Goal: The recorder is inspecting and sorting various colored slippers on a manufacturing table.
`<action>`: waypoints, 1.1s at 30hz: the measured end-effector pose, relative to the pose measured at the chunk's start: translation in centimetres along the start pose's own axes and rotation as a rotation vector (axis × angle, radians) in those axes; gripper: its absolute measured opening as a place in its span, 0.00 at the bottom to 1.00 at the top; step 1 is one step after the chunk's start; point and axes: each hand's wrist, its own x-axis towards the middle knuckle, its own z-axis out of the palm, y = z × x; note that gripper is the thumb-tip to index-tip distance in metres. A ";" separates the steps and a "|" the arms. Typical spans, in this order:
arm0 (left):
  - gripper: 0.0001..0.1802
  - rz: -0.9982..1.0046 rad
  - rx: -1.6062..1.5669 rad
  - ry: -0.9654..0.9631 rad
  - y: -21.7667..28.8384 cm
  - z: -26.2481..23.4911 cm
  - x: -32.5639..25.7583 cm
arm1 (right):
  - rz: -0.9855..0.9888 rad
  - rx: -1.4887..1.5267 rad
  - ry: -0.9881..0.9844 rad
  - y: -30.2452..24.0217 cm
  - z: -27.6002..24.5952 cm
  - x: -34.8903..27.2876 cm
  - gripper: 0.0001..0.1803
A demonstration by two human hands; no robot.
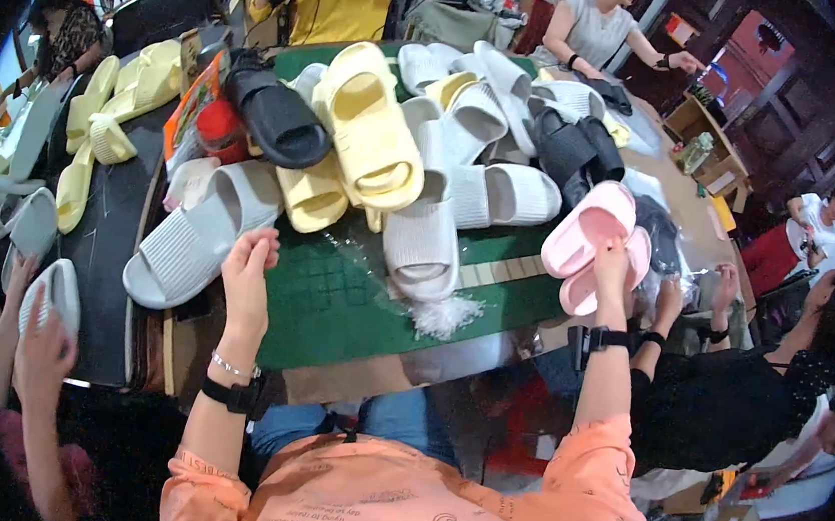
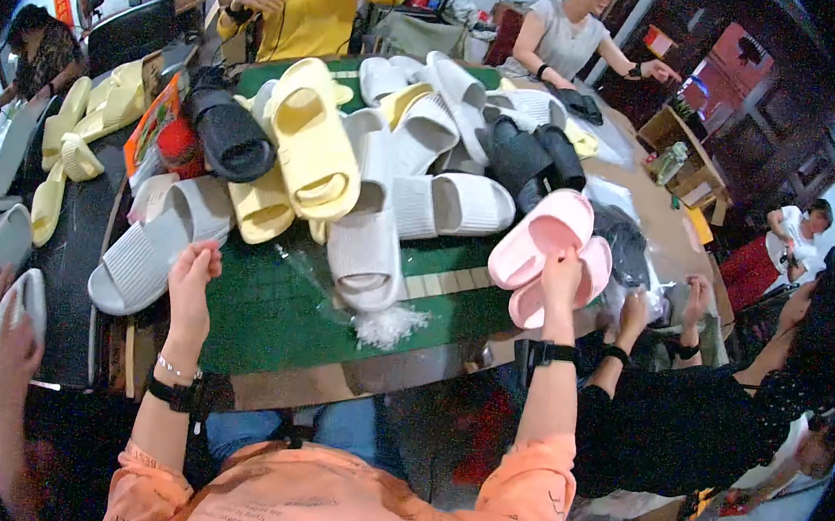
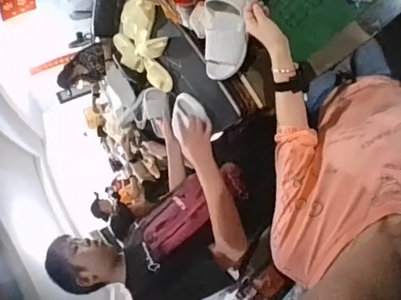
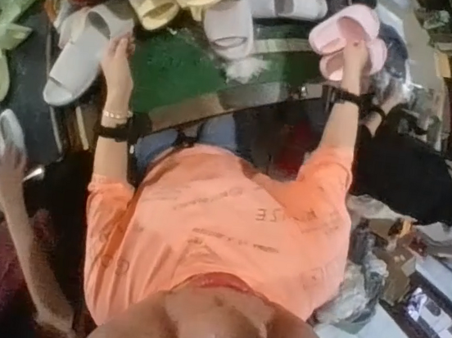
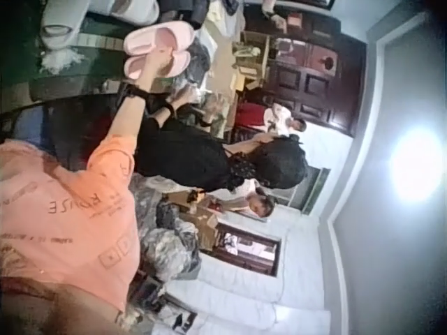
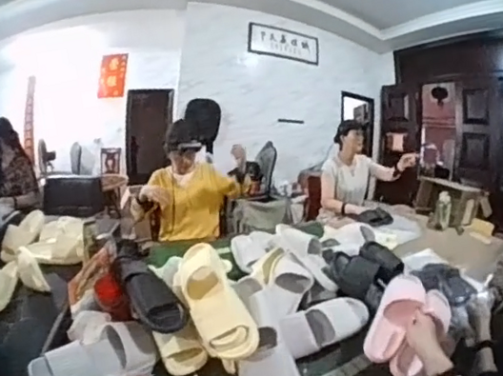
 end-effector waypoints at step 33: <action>0.08 -0.293 0.129 -0.226 -4.1 1.8 -4.2 | -0.061 1.096 0.245 -13.3 10.2 -4.2 0.30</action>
